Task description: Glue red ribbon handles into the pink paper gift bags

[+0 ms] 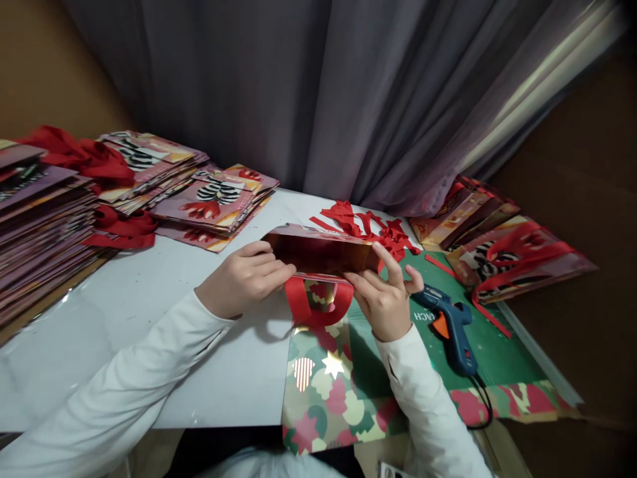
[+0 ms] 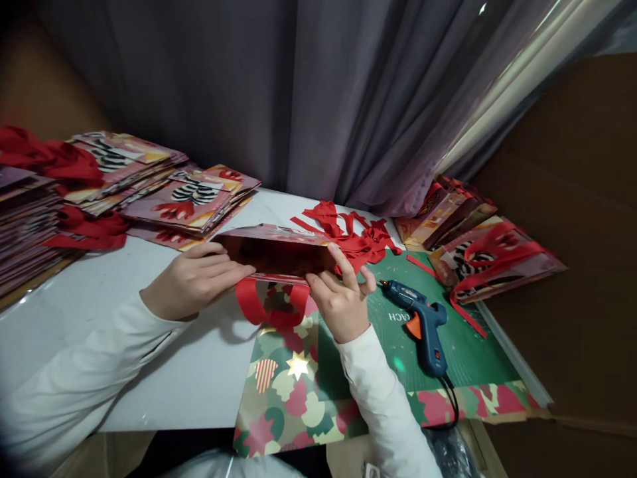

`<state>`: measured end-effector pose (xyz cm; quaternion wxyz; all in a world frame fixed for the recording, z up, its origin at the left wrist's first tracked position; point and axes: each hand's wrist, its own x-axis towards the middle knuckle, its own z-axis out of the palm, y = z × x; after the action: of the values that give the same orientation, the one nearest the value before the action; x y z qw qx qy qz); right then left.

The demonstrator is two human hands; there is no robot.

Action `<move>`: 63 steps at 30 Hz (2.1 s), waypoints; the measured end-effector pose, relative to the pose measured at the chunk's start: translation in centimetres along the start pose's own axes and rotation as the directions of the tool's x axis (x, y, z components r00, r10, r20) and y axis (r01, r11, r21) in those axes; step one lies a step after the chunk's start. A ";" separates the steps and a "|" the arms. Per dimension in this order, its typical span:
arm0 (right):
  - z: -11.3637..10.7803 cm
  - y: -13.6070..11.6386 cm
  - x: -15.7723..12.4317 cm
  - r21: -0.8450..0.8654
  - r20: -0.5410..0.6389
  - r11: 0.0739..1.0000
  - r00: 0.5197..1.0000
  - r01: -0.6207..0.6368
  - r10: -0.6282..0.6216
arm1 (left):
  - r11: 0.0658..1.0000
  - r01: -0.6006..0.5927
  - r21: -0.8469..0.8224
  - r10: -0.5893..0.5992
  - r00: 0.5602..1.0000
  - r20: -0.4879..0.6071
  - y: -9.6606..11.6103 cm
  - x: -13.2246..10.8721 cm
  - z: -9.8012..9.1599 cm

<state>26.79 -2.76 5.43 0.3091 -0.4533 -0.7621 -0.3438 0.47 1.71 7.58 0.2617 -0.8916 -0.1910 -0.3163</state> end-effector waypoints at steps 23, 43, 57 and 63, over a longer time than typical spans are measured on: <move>0.9 -0.5 -2.0 -0.094 0.071 0.986 0.987 -0.138 0.145 | 0.991 -0.007 0.130 -0.008 0.993 0.114 0.8 0.1 0.8; 2.8 -4.3 -2.5 -0.079 0.309 0.968 0.917 -0.238 0.251 | 0.867 0.365 -0.340 -0.283 0.921 0.267 4.3 0.3 0.9; 2.8 -3.6 -2.3 -0.077 0.389 0.950 0.869 -0.301 0.307 | -0.272 0.490 -0.828 -0.739 0.445 0.506 2.9 1.6 -1.4; 2.9 -3.1 -2.2 -0.075 0.380 0.945 0.867 -0.319 0.323 | -0.253 0.555 -0.792 -0.836 0.287 0.468 0.6 0.5 -1.5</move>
<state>24.43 -2.59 1.31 0.2030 -0.6340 -0.7203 -0.1951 0.48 0.45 8.70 -0.4809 -0.5200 -0.4295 -0.5603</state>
